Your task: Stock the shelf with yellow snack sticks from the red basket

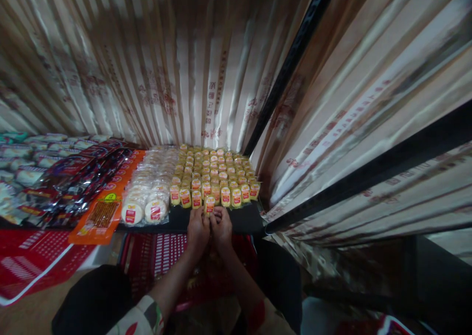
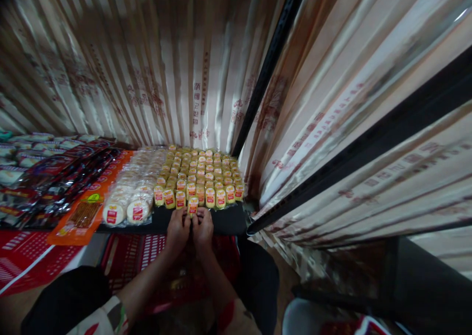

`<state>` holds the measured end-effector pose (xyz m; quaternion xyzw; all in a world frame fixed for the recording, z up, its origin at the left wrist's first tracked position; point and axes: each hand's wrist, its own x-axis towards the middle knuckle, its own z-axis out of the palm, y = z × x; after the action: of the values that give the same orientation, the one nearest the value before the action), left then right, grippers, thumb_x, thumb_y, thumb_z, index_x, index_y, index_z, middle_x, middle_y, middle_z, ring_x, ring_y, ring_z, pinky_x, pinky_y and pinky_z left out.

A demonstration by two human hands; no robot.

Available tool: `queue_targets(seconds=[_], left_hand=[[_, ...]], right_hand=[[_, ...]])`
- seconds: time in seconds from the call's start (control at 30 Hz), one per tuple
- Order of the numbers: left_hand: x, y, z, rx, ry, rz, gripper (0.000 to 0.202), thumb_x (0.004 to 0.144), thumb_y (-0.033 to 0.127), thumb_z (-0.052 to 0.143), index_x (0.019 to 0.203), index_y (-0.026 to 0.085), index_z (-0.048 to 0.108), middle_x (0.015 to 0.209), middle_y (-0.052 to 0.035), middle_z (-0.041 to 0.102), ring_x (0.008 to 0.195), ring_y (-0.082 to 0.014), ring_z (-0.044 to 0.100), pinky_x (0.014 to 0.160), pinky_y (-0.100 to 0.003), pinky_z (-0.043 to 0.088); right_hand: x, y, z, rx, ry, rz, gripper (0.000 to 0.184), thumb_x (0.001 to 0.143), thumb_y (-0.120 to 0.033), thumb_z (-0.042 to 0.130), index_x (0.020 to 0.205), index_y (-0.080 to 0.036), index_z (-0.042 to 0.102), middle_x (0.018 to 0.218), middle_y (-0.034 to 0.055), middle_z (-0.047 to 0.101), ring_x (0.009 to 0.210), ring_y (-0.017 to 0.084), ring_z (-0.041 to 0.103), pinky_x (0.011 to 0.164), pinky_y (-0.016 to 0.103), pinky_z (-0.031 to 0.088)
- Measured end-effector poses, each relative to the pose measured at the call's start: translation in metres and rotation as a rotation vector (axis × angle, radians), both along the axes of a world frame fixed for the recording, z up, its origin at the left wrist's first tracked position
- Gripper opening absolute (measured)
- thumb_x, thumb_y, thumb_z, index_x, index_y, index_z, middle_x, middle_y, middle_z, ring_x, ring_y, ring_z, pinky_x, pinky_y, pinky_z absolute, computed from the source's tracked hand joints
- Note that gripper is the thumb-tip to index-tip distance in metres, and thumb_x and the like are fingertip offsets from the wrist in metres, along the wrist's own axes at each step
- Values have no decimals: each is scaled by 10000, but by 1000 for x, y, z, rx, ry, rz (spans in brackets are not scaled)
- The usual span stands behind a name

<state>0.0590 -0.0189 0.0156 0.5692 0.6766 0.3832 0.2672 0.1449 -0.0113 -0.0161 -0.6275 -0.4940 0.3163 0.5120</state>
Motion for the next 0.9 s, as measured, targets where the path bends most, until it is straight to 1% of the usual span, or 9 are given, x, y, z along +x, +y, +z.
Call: queue_targets(seconds=[0.17,0.27,0.37,0.5,0.6,0.67,0.77,0.83,0.9], left_hand=[[1,3,-7,41,33,-5,340,802,142,415,1090,102,591,1049,-141,557,962,-216,582,898,-351,474],[-1,4,-6,39,38,0,340,810,146,410,1094,111,592,1045,-132,536,930,-207,584,886,-358,482],[-2,4,-4,28,49,-8,350,820,155,400,1108,111,593,1030,-130,528,917,-205,580,874,-355,486],[-1,4,-2,6,42,-43,399,832,159,369,1169,80,567,1036,-145,541,931,-209,583,872,-336,487],[-1,5,-2,-6,55,-58,424,845,169,349,1200,60,553,1068,-162,550,953,-214,586,872,-328,489],[-3,7,-2,1,76,-66,426,849,167,345,1205,69,557,1072,-157,561,953,-208,590,865,-320,493],[-8,10,-5,13,118,-101,421,846,149,352,1197,82,574,1038,-138,579,914,-188,601,838,-300,505],[-14,10,-6,23,160,-119,419,847,137,356,1200,90,578,1027,-129,580,902,-177,602,831,-289,506],[-20,11,-8,38,223,-139,421,853,129,361,1219,110,568,1031,-121,578,897,-168,600,821,-279,506]], right_hand=[[-2,3,3,36,-41,-14,131,766,-245,476,870,-188,531,907,73,584,809,165,628,766,312,545],[-3,3,5,66,-65,-4,124,776,-253,472,857,-188,539,905,73,573,810,169,620,781,324,540],[-4,5,5,63,-85,4,117,789,-238,465,869,-200,541,918,62,564,807,156,611,781,313,536],[-5,7,3,69,-111,3,154,792,-244,474,916,-196,552,962,71,554,803,154,603,778,313,533],[-4,9,0,101,-162,15,195,784,-266,496,949,-187,563,993,88,548,869,174,581,792,320,525],[-5,9,-1,116,-219,11,208,775,-269,508,956,-186,569,995,91,552,913,190,559,797,328,516],[-6,10,-1,131,-269,-20,206,771,-269,519,952,-185,571,978,84,554,903,194,544,741,321,518],[-7,10,-1,146,-257,-25,196,783,-272,517,950,-185,570,974,79,549,872,184,546,676,294,520],[-8,10,-2,158,-235,-27,174,802,-267,504,941,-187,572,960,73,543,844,172,551,645,275,522]])
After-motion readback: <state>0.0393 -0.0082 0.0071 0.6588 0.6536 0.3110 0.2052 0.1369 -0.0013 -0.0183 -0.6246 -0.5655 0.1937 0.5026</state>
